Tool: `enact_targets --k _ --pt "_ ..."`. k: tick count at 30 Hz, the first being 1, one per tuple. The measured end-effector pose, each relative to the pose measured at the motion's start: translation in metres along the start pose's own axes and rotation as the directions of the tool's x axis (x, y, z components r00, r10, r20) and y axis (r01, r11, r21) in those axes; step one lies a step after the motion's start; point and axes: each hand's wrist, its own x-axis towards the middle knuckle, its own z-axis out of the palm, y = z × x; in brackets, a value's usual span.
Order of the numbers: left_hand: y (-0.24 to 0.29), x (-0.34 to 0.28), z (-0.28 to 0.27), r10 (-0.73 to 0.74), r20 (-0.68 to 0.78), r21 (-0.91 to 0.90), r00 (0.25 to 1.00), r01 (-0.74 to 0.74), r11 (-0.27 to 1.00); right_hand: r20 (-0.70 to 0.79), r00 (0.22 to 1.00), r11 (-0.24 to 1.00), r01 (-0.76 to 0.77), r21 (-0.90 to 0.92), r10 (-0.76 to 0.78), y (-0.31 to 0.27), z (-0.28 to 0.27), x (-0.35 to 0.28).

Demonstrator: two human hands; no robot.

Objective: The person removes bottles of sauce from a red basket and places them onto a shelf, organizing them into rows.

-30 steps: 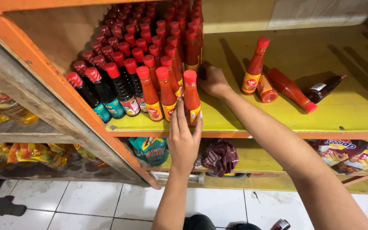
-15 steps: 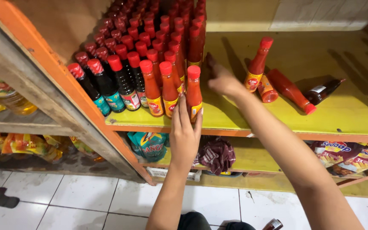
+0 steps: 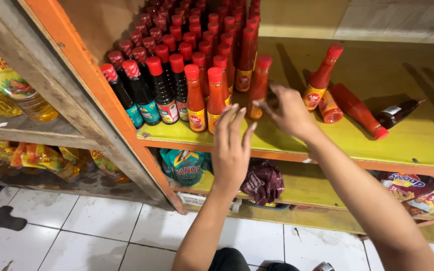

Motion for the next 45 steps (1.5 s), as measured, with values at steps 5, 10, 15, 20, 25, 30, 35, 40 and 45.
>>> enact_targets --k 5,10,15,20,25,30,35,40,45 --pt "-0.015 0.007 -0.025 -0.004 -0.001 0.235 1.000 0.004 0.972 -0.035 0.999 0.998 0.039 0.040 -0.038 0.035 0.020 0.032" --pt "-0.026 0.012 -0.026 0.016 0.152 0.301 0.988 -0.062 0.952 0.064 0.996 0.998 -0.056 -0.005 0.056 0.057 0.026 0.028" --pt "-0.029 0.010 -0.020 -0.006 0.196 0.392 0.981 -0.072 0.917 0.048 0.989 0.990 -0.139 0.012 0.138 0.044 0.039 0.031" --pt "-0.030 0.009 -0.027 -0.005 0.175 0.369 0.985 -0.061 0.927 0.065 0.986 0.987 -0.152 -0.052 0.155 0.036 0.039 0.039" --pt "-0.028 0.011 -0.026 -0.061 0.200 0.402 0.978 -0.025 0.915 -0.040 0.980 0.978 -0.198 -0.058 0.196 0.040 0.052 0.046" --pt "-0.028 0.010 -0.024 -0.075 0.193 0.408 0.978 -0.010 0.913 -0.014 0.989 0.979 -0.150 -0.135 0.150 0.054 0.053 0.053" --pt "-0.029 0.009 -0.018 -0.077 0.196 0.426 0.977 -0.014 0.905 0.010 0.981 0.980 -0.196 0.033 0.196 0.055 0.055 0.050" --pt "-0.024 0.008 -0.017 -0.069 0.185 0.503 0.980 -0.034 0.864 -0.026 0.997 0.994 -0.064 0.088 0.066 0.051 0.060 0.050" --pt "-0.017 0.006 -0.016 0.029 0.188 0.466 0.982 -0.115 0.877 -0.162 0.986 0.995 -0.049 -0.084 0.034 0.045 0.034 0.032"
